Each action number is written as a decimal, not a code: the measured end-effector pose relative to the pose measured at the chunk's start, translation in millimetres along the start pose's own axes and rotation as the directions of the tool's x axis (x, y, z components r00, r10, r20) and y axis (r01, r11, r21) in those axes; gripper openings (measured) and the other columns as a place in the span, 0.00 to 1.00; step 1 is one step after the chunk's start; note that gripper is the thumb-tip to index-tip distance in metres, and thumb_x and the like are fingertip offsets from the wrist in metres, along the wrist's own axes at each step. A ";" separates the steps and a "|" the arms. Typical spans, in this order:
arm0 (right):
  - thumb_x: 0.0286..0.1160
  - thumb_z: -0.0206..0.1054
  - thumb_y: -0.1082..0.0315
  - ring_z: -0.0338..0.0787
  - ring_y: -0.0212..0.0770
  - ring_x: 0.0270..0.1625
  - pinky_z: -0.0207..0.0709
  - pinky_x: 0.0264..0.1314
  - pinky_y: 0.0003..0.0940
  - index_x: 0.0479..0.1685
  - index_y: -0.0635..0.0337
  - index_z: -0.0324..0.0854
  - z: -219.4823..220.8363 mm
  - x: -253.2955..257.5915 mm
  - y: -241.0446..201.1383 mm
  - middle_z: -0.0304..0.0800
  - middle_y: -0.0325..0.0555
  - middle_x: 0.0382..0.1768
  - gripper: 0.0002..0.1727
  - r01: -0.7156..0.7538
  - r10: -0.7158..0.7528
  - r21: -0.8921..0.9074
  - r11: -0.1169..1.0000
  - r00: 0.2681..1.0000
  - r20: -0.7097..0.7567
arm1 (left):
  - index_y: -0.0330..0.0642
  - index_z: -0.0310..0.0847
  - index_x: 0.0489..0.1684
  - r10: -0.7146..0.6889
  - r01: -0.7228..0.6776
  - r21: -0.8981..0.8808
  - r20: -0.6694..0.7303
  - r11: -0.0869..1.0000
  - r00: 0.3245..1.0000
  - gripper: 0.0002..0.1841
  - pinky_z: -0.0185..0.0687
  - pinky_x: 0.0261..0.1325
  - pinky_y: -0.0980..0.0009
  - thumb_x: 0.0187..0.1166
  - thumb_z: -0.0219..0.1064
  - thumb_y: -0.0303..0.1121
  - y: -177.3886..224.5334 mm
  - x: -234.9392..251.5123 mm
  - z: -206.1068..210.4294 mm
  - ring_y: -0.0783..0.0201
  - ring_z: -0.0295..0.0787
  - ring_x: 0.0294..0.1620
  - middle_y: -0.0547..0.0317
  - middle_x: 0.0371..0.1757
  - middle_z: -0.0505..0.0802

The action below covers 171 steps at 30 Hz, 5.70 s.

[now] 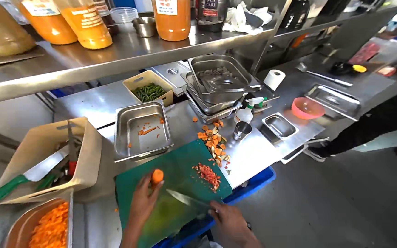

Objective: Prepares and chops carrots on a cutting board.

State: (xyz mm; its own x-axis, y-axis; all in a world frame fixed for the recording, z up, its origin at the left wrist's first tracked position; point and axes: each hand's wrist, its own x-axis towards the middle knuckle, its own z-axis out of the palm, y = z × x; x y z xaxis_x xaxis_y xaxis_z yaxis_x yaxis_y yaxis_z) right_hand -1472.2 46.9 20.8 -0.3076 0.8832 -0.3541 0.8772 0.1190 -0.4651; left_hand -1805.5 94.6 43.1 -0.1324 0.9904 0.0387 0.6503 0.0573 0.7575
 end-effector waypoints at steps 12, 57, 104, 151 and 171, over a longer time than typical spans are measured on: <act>0.90 0.54 0.48 0.93 0.52 0.45 0.84 0.51 0.59 0.64 0.45 0.83 -96.4 81.2 58.9 0.93 0.48 0.40 0.19 -0.226 0.222 0.025 0.974 0.920 -0.323 | 0.48 0.77 0.80 0.068 -0.066 -0.019 0.112 0.998 0.991 0.31 0.88 0.65 0.54 0.79 0.72 0.50 -53.3 -78.3 -42.3 0.50 0.85 0.71 0.43 0.74 0.83; 0.88 0.55 0.55 0.95 0.61 0.45 0.85 0.49 0.62 0.74 0.55 0.77 -3.2 14.7 -110.8 0.94 0.57 0.38 0.23 -0.013 0.010 -0.054 0.998 0.999 -0.045 | 0.41 0.81 0.74 0.024 0.007 0.062 -0.489 0.998 0.872 0.30 0.90 0.58 0.68 0.78 0.72 0.50 -36.1 -163.5 -76.1 0.63 0.89 0.60 0.49 0.66 0.89; 0.90 0.50 0.50 0.94 0.53 0.42 0.87 0.45 0.54 0.74 0.48 0.73 -18.8 14.8 -50.5 0.91 0.49 0.37 0.22 -0.162 0.161 -0.005 0.987 0.983 -0.090 | 0.72 0.81 0.76 0.246 -0.318 0.255 0.277 0.913 0.929 0.23 0.73 0.81 0.50 0.80 0.69 0.43 -30.9 -49.0 31.3 0.48 0.72 0.82 0.60 0.76 0.84; 0.90 0.50 0.66 0.92 0.63 0.54 0.85 0.54 0.60 0.81 0.52 0.62 -55.8 12.3 -149.4 0.89 0.61 0.49 0.22 -0.022 0.208 -0.443 0.896 0.903 0.377 | 0.41 0.90 0.46 0.503 -0.503 0.107 0.027 0.858 0.864 0.09 0.82 0.74 0.60 0.83 0.61 0.28 -61.7 -54.2 63.2 0.54 0.86 0.68 0.54 0.61 0.91; 0.82 0.60 0.67 0.92 0.66 0.58 0.84 0.58 0.63 0.91 0.47 0.56 -3.9 13.6 -120.7 0.91 0.63 0.55 0.36 -0.065 0.169 -0.333 0.941 0.941 0.294 | 0.81 0.74 0.80 0.456 -0.478 0.298 0.145 0.826 0.878 0.22 0.81 0.70 0.51 0.86 0.58 0.55 -43.9 -55.8 52.8 0.54 0.84 0.67 0.57 0.62 0.89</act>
State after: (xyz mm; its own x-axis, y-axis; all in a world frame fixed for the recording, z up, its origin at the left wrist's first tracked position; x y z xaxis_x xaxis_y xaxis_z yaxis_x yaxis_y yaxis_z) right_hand -1580.8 46.3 75.3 -0.2497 0.7177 -0.6501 0.9678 0.2060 -0.1444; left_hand -1787.2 43.4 -26.7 0.2884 0.9142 0.2847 0.8234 -0.3886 0.4135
